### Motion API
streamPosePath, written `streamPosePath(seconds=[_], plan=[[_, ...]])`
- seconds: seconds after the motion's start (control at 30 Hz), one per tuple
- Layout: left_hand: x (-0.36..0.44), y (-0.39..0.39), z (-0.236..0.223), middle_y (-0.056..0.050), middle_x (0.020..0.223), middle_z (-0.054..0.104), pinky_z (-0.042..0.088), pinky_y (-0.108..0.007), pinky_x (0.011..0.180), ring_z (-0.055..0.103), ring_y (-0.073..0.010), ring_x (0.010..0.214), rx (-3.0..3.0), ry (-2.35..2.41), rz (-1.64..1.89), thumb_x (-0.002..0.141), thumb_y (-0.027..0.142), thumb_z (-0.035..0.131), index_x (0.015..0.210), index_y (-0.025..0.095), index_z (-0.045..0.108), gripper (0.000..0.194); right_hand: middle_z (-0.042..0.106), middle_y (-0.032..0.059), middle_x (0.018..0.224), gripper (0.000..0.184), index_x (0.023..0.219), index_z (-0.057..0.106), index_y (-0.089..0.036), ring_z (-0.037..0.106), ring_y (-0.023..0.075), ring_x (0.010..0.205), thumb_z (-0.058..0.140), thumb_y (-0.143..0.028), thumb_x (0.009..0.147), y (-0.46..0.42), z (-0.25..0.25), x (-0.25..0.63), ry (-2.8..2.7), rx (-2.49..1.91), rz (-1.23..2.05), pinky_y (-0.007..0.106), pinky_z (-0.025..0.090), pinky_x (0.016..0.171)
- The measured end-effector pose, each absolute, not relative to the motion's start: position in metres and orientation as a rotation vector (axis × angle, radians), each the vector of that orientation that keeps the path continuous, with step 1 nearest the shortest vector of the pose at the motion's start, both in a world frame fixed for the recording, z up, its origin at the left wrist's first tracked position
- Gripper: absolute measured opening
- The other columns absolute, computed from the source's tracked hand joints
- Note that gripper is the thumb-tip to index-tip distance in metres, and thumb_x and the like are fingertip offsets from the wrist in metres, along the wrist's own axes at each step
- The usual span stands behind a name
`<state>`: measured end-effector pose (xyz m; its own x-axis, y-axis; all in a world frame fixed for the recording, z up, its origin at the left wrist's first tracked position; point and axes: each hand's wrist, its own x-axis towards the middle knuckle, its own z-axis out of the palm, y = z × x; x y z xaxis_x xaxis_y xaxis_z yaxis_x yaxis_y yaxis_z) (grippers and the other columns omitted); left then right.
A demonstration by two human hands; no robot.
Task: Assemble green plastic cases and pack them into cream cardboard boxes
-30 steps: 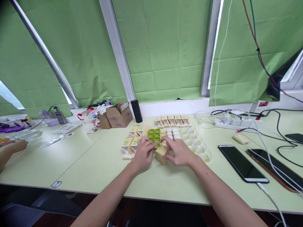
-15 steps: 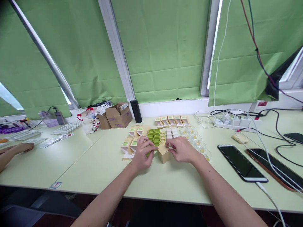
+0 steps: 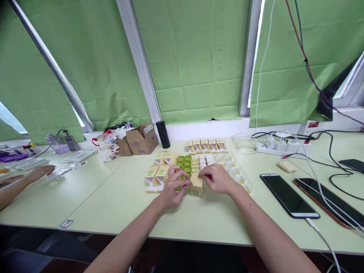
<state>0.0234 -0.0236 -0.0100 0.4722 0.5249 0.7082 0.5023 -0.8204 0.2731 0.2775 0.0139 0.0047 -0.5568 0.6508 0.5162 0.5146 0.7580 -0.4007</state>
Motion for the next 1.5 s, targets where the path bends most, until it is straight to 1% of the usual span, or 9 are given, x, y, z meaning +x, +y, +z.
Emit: streamPosePath(seconds=[0.17, 0.33, 0.5, 0.63, 0.83, 0.97, 1.13, 1.3, 1.5], plan=[[0.029, -0.023, -0.005, -0.01, 0.119, 0.071, 0.043, -0.057, 0.109, 0.047, -0.034, 0.127, 2.633, 0.975, 1.209, 0.093, 0.019, 0.067, 0.099, 0.023, 0.071, 0.009, 0.074, 0.0018, 0.07, 0.033, 0.091, 0.081, -0.02, 0.057, 0.0155, 0.055, 0.052, -0.008, 0.081, 0.013, 0.006, 0.276, -2.271, -0.872, 0.304, 0.029, 0.038, 0.059], [0.036, -0.023, 0.001, -0.008, 0.129, 0.072, 0.039, -0.06, 0.115, 0.042, -0.0378, 0.141, 2.628, 1.097, 0.969, 0.092, 0.031, 0.074, 0.122, 0.026, 0.063, 0.033, 0.07, 0.0013, 0.067, 0.03, 0.089, 0.076, -0.019, 0.059, 0.0158, 0.057, 0.049, -0.008, 0.081, 0.013, 0.002, 0.274, -2.134, -0.744, 0.129, 0.029, 0.039, 0.061], [0.04, -0.026, 0.013, -0.006, 0.128, 0.073, 0.035, -0.058, 0.118, 0.036, -0.038, 0.149, 2.675, 1.194, 0.739, 0.094, 0.033, 0.072, 0.118, 0.026, 0.063, 0.026, 0.062, -0.0018, 0.06, 0.028, 0.093, 0.073, -0.019, 0.056, 0.0147, 0.052, 0.05, -0.007, 0.082, 0.014, -0.002, 0.274, -1.951, -0.686, -0.067, 0.028, 0.038, 0.057], [0.046, -0.024, 0.029, -0.008, 0.118, 0.072, 0.039, -0.055, 0.112, 0.043, -0.0378, 0.14, 2.73, 1.22, 0.556, 0.088, 0.035, 0.079, 0.109, 0.024, 0.063, 0.029, 0.062, -0.0018, 0.061, 0.027, 0.096, 0.071, -0.019, 0.054, 0.0146, 0.052, 0.051, -0.007, 0.083, 0.013, -0.002, 0.273, -1.899, -0.664, -0.16, 0.028, 0.038, 0.057], [0.049, -0.006, 0.059, -0.006, 0.103, 0.068, 0.049, -0.043, 0.092, 0.055, -0.0333, 0.118, 2.683, 1.219, 0.365, 0.083, 0.044, 0.085, 0.106, 0.025, 0.066, 0.035, 0.063, -0.002, 0.062, 0.027, 0.099, 0.071, -0.018, 0.051, 0.0127, 0.049, 0.051, -0.005, 0.086, 0.012, 0.0, 0.272, -1.785, -0.638, -0.23, 0.027, 0.038, 0.053], [0.031, 0.028, 0.082, -0.007, 0.118, 0.067, 0.053, -0.039, 0.093, 0.064, -0.0278, 0.11, 2.518, 1.331, 0.573, 0.087, 0.046, 0.078, 0.116, 0.027, 0.069, 0.036, 0.062, -0.0025, 0.061, 0.027, 0.101, 0.071, -0.018, 0.049, 0.0118, 0.047, 0.052, -0.005, 0.087, 0.01, 0.001, 0.27, -1.76, -0.623, -0.223, 0.026, 0.038, 0.052], [0.005, 0.095, 0.106, -0.005, 0.121, 0.074, 0.054, -0.039, 0.095, 0.069, -0.0254, 0.101, 2.48, 1.547, 0.89, 0.089, 0.036, 0.076, 0.117, 0.025, 0.066, 0.032, 0.066, -0.0008, 0.066, 0.028, 0.104, 0.07, -0.019, 0.047, 0.0114, 0.047, 0.054, -0.005, 0.087, 0.009, -0.002, 0.267, -1.807, -0.604, -0.221, 0.028, 0.036, 0.052], [-0.011, 0.154, 0.098, -0.008, 0.136, 0.07, 0.053, -0.039, 0.1, 0.067, -0.0286, 0.125, 2.514, 1.9, 0.755, 0.097, 0.032, 0.069, 0.129, 0.027, 0.057, 0.034, 0.061, -0.0023, 0.063, 0.026, 0.105, 0.068, -0.019, 0.045, 0.0118, 0.049, 0.053, -0.005, 0.089, 0.006, -0.003, 0.261, -1.845, -0.58, -0.209, 0.028, 0.035, 0.054], [-0.017, 0.197, 0.068, -0.014, 0.136, 0.068, 0.053, -0.039, 0.1, 0.068, -0.0304, 0.124, 2.502, 1.998, 0.544, 0.098, 0.024, 0.066, 0.13, 0.023, 0.054, 0.034, 0.052, -0.0048, 0.059, 0.024, 0.104, 0.067, -0.019, 0.042, 0.0117, 0.05, 0.052, -0.005, 0.091, 0.001, -0.001, 0.255, -1.896, -0.559, -0.222, 0.028, 0.03, 0.053]])
